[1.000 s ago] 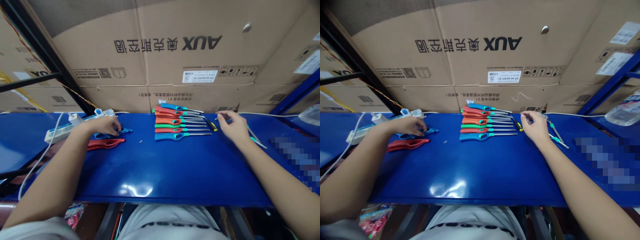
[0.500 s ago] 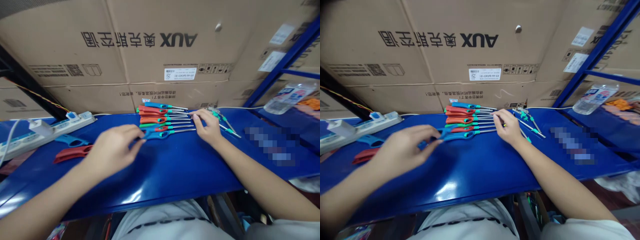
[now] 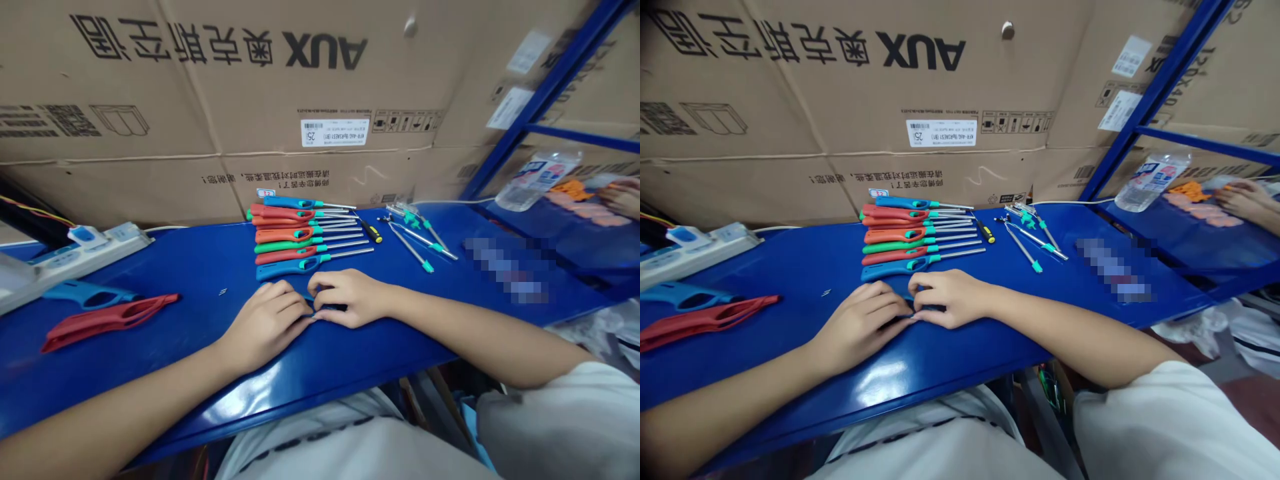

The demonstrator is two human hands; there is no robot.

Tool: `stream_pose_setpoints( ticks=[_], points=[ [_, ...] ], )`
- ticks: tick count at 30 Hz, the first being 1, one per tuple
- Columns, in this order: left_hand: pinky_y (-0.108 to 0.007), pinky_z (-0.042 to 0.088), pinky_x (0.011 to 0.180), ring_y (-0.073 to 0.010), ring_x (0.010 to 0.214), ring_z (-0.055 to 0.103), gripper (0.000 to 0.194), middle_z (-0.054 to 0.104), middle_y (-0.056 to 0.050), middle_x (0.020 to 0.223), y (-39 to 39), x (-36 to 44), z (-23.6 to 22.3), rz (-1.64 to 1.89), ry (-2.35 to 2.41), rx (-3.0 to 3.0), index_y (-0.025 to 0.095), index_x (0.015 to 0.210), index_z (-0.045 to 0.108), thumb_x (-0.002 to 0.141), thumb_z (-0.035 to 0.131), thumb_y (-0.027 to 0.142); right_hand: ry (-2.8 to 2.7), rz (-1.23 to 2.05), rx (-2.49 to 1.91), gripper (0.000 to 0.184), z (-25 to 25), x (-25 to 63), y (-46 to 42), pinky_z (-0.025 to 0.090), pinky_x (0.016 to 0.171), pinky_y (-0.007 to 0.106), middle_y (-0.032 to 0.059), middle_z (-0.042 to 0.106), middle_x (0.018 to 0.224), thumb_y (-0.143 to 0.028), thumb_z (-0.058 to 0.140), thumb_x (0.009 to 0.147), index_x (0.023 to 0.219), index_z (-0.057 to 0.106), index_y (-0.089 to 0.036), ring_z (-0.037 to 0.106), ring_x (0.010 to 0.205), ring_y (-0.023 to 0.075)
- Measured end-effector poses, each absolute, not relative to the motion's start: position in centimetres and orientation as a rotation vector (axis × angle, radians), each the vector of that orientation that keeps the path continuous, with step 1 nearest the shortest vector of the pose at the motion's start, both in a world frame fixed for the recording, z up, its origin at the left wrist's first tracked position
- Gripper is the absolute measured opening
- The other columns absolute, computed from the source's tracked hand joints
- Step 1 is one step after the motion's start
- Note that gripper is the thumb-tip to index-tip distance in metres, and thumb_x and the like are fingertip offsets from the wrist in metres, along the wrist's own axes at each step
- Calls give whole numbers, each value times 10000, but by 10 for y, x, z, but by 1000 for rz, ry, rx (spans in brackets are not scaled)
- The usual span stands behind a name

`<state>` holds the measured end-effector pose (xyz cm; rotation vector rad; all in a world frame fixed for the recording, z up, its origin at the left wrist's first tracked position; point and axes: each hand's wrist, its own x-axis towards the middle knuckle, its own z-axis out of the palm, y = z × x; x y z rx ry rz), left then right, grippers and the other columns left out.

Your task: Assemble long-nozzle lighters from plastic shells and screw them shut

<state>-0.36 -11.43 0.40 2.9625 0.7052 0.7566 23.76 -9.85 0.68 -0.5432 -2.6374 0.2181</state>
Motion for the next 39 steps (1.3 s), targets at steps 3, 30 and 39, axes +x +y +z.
stream_pose_setpoints(
  ticks=[3,30,39],
  points=[
    [-407,507,861,-221,961,630,140,757,-41,975,-109,-4,4,738,686,2842,244,1005,716,995,600,322,-2638,421,-588,166,15,242,-95,485,803,277,53,621,1018,-314,581,975,931,693,-200,609,922,162],
    [-417,550,1031,-248,1201,640,191,702,-98,1290,-96,-10,-4,819,583,2583,227,1067,798,905,732,304,-2766,880,-982,278,45,295,-82,432,720,262,12,566,886,-446,761,855,863,709,-173,535,790,134],
    [-399,559,979,-243,1159,630,137,725,-81,1226,-94,-11,-3,877,617,2580,246,1012,813,911,722,262,-2734,802,-924,295,42,293,-79,417,715,263,9,555,857,-448,752,865,809,671,-170,531,785,137]
  ],
)
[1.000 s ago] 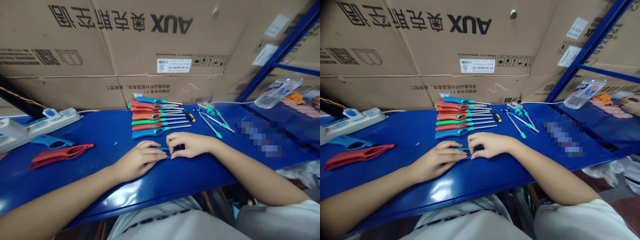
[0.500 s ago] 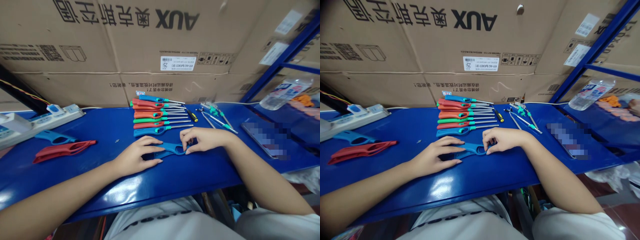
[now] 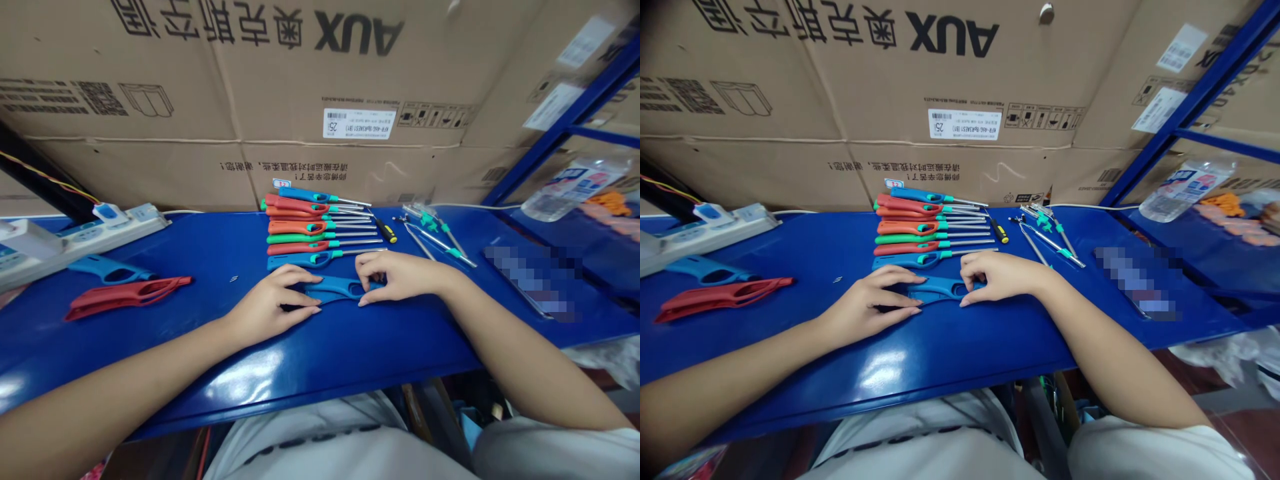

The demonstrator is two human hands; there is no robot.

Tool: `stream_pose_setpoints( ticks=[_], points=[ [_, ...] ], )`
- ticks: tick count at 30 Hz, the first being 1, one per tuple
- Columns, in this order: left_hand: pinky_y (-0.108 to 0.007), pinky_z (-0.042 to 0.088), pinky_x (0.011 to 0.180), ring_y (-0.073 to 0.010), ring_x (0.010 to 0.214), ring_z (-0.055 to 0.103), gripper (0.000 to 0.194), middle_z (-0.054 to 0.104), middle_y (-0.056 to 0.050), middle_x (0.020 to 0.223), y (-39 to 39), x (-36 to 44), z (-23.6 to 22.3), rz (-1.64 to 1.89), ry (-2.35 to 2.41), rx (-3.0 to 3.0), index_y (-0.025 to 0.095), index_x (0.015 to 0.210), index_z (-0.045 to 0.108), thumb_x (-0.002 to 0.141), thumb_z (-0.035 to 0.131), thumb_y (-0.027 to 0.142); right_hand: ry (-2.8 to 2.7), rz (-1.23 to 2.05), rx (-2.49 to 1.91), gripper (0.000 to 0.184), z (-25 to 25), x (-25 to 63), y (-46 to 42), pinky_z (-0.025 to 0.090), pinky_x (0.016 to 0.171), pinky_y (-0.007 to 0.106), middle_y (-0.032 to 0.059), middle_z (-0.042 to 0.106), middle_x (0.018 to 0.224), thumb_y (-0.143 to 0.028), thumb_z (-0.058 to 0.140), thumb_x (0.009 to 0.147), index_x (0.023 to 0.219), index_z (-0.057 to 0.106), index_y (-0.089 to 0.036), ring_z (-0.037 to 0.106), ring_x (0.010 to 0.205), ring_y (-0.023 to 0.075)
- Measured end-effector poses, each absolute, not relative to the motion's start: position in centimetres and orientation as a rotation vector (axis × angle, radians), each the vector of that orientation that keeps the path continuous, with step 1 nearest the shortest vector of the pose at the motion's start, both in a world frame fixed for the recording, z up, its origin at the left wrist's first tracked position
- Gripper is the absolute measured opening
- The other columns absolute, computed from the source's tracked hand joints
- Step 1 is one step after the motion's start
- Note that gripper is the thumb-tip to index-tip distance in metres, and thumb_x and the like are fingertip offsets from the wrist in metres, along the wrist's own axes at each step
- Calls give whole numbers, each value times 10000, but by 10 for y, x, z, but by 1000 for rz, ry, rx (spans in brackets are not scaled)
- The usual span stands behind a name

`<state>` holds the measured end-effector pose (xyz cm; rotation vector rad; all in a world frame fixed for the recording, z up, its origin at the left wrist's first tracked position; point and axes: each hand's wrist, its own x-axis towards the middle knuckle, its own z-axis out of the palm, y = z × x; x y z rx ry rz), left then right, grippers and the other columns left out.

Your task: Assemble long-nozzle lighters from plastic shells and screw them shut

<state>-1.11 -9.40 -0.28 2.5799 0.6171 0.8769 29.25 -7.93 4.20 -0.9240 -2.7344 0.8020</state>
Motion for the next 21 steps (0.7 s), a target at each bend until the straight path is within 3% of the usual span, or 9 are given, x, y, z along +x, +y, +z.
stream_pose_setpoints(
  ticks=[11,21],
  points=[
    [-314,532,841,-178,915,632,92,734,-42,942,-97,-11,4,837,642,2553,202,917,778,930,687,212,-2693,782,-947,301,46,291,-81,429,668,260,17,590,820,-457,721,888,809,712,-166,539,717,128],
    [-304,547,830,-174,899,664,89,730,-41,936,-98,-11,4,837,669,2522,208,928,771,927,684,227,-2447,479,-942,228,45,289,-81,492,733,324,70,719,846,-367,621,952,844,702,-182,637,763,185]
  ],
)
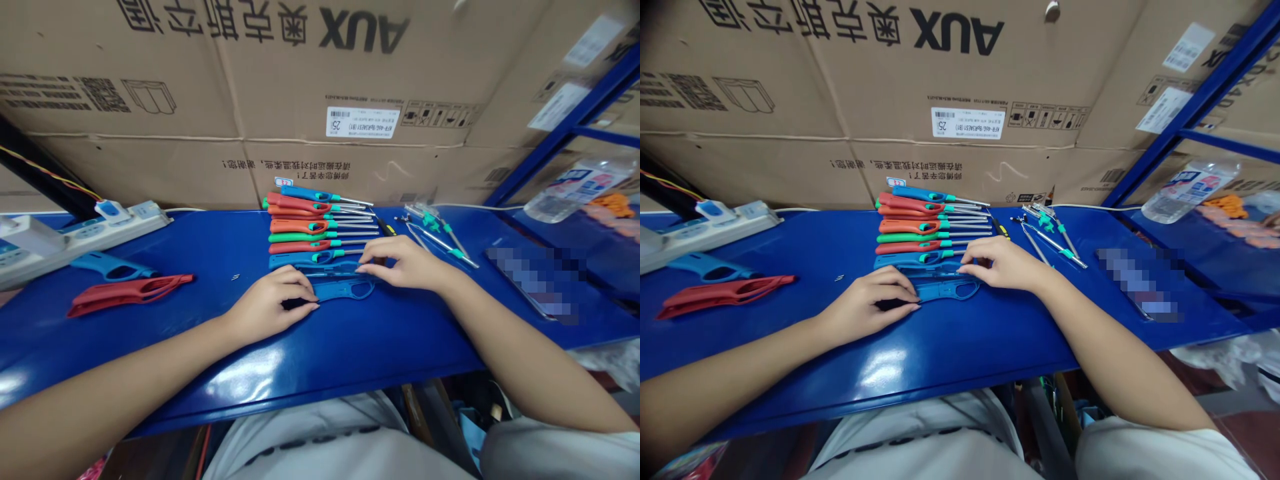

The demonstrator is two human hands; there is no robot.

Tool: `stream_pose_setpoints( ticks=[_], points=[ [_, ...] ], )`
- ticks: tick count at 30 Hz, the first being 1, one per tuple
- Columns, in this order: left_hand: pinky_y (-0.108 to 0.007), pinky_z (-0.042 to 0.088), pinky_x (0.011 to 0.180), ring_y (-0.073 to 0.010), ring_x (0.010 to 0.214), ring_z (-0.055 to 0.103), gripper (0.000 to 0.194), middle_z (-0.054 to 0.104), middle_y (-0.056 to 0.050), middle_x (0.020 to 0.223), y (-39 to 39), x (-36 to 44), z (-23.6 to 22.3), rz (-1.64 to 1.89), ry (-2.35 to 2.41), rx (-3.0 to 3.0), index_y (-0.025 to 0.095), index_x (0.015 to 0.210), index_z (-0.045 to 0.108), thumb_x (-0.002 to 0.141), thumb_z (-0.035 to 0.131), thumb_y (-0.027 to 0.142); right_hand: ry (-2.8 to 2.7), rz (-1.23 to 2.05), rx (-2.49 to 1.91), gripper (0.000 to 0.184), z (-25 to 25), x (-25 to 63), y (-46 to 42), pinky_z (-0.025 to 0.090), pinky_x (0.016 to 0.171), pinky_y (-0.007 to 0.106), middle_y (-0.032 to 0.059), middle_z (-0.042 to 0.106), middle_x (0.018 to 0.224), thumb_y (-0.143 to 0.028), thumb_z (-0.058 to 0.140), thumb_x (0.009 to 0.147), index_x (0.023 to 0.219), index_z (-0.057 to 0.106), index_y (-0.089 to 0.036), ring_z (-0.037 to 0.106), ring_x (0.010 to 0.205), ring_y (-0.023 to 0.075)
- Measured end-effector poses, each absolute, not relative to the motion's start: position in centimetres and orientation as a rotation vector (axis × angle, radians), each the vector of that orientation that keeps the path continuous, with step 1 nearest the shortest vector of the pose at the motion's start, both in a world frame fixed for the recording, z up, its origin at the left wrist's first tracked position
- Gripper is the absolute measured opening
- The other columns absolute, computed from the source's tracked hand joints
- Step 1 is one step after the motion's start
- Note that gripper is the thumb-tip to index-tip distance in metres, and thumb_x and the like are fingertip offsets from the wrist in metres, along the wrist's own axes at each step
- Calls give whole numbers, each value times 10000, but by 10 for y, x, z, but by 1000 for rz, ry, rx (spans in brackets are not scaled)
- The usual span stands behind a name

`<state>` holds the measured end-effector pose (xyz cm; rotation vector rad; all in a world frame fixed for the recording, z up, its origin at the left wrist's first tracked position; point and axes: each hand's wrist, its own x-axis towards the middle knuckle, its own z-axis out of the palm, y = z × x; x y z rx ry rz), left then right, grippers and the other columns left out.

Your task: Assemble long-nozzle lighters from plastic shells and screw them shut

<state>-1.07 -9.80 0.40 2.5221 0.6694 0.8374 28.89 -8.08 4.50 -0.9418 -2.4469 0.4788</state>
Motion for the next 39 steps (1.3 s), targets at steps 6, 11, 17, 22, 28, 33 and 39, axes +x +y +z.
stream_pose_setpoints(
  ticks=[6,11,17,22,28,33,39],
  points=[
    [-323,554,828,-183,893,670,113,729,-53,947,-91,-17,3,823,691,2607,196,946,763,942,659,241,-2230,480,-1161,270,49,291,-79,470,604,294,43,665,733,-396,598,932,766,648,-189,588,622,153],
    [-311,565,828,-175,873,684,108,725,-49,920,-85,-20,3,871,722,2604,192,921,761,930,661,230,-2232,1007,-1159,312,55,295,-80,498,551,284,0,600,660,-444,626,904,733,593,-185,615,537,142],
    [-312,577,826,-175,880,692,107,723,-52,935,-86,-18,3,881,732,2560,186,938,758,929,655,215,-2478,1404,-1231,339,54,296,-86,449,501,236,-22,604,513,-466,632,901,735,621,-171,605,460,129],
    [-315,580,839,-170,883,696,98,722,-52,947,-87,-17,-1,905,765,2513,188,950,760,926,671,221,-2519,1454,-1281,381,50,290,-89,403,472,210,-26,589,453,-479,623,905,674,567,-181,585,422,116],
    [-312,579,830,-169,874,691,126,723,-56,946,-88,-16,-1,929,771,2508,188,947,757,944,635,219,-2543,1390,-1358,414,47,289,-88,436,493,232,-18,620,489,-498,613,902,636,541,-189,581,399,117],
    [-338,560,864,-189,928,659,137,712,-69,979,-94,-14,5,974,765,2564,180,984,747,951,617,209,-2681,1104,-1301,445,45,288,-86,380,484,230,-19,587,484,-465,621,903,572,520,-185,537,409,99],
    [-384,556,934,-225,1034,652,208,698,-101,1104,-107,-11,12,862,665,2649,188,1126,712,950,639,273,-2727,628,-1128,467,45,288,-84,297,530,253,-27,522,520,-494,685,877,564,542,-179,441,502,95]
  ],
)
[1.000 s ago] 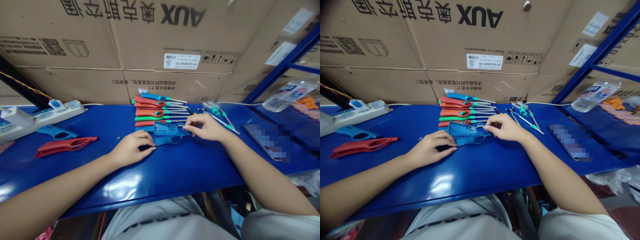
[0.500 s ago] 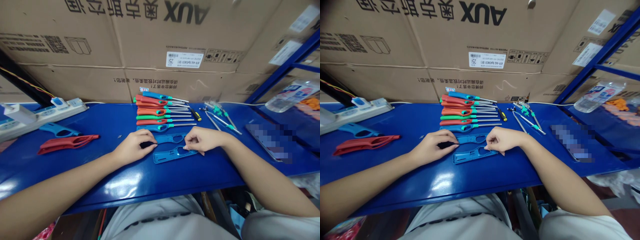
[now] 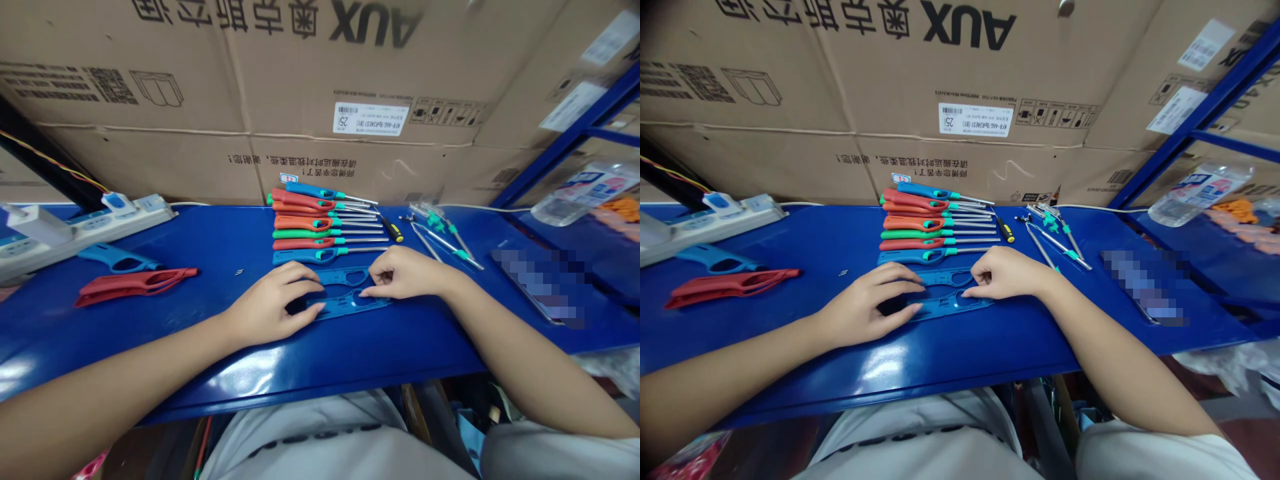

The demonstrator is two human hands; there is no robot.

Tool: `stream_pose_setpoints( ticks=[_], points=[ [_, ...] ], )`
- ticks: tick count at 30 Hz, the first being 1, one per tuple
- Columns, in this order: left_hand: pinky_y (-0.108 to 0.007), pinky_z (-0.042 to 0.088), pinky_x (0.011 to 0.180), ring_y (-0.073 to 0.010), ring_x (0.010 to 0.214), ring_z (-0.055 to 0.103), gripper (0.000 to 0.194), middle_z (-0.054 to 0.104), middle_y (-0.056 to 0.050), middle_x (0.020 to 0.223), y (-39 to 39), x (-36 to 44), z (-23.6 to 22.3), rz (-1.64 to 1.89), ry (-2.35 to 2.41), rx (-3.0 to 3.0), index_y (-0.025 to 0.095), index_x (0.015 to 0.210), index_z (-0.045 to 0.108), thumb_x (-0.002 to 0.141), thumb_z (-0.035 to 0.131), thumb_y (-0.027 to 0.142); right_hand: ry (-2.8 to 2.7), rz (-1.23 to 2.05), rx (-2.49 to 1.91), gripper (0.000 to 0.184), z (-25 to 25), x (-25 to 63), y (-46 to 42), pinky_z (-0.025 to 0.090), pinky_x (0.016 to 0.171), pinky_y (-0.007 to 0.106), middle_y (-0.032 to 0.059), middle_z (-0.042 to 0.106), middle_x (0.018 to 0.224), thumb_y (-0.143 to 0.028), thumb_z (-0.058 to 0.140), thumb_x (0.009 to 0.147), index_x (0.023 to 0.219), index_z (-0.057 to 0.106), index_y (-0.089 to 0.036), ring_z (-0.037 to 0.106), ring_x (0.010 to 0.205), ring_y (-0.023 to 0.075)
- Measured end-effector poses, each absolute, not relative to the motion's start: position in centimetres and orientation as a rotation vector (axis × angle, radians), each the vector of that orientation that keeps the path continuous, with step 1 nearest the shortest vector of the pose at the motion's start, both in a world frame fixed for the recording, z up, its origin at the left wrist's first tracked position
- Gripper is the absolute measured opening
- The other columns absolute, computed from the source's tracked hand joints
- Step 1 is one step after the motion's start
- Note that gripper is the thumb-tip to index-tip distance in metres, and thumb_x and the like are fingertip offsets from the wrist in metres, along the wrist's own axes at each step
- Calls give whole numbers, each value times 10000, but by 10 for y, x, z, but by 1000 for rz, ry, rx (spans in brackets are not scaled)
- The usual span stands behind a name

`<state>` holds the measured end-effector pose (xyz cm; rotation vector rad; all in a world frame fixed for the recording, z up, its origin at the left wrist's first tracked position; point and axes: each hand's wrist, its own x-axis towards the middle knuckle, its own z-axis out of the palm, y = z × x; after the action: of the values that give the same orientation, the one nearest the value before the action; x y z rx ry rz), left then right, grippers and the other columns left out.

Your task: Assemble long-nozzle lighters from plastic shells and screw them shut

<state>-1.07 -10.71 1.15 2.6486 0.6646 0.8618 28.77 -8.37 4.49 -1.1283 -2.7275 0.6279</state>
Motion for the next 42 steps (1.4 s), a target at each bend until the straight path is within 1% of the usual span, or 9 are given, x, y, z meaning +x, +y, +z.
stream_pose_setpoints(
  ticks=[4,7,13,21,26,31,34,39,42],
  points=[
    [-405,563,978,-248,1114,657,275,690,-126,1190,-111,-10,9,795,635,2677,184,1193,689,955,640,313,-2650,582,-920,248,42,286,-85,403,630,247,26,625,823,-417,723,868,850,657,-178,529,678,126],
    [-380,564,986,-233,1116,664,259,697,-119,1198,-110,-11,7,757,622,2670,188,1201,697,977,598,269,-2660,603,-887,161,39,283,-86,431,653,250,46,644,959,-300,698,877,983,654,-187,535,702,125],
    [-373,562,981,-229,1091,670,272,707,-116,1182,-106,-12,5,733,642,2673,166,1189,717,975,555,211,-2682,567,-924,73,34,279,-85,419,639,247,32,650,868,-195,646,878,946,661,-170,542,684,124],
    [-359,560,973,-220,1067,666,333,703,-98,1137,-100,-13,5,765,697,2643,171,1159,717,900,516,110,-2664,509,-842,142,30,274,-86,456,680,257,63,686,944,-285,604,956,955,699,-179,612,776,149],
    [-378,552,995,-226,1090,653,373,695,-96,1149,-98,-14,5,761,717,2640,159,1161,711,867,496,79,-2646,476,-825,129,25,271,-86,477,695,256,59,698,960,-277,622,951,978,707,-182,626,784,147],
    [-378,542,1021,-223,1130,642,435,684,-106,1199,-101,-13,6,787,728,2637,138,1238,674,855,483,60,-2614,442,-808,102,22,270,-85,480,676,249,48,698,949,-258,634,943,961,703,-186,621,754,137],
    [-391,540,1029,-231,1157,639,405,680,-117,1244,-102,-12,8,783,702,2657,145,1284,655,910,503,115,-2612,436,-799,98,22,271,-84,481,675,252,48,694,936,-253,627,946,956,698,-187,620,757,141],
    [-447,495,1105,-272,1277,600,403,636,-114,1389,-102,-14,6,628,686,2717,204,1343,644,967,600,342,-2612,424,-793,103,21,271,-84,481,673,253,54,698,950,-255,619,950,956,699,-189,624,757,144],
    [-454,488,1118,-275,1298,597,388,626,-111,1416,-101,-15,4,583,672,2753,209,1330,660,978,584,352,-2607,418,-802,105,19,271,-84,477,672,249,52,700,941,-266,622,950,952,698,-193,630,767,147]
  ],
)
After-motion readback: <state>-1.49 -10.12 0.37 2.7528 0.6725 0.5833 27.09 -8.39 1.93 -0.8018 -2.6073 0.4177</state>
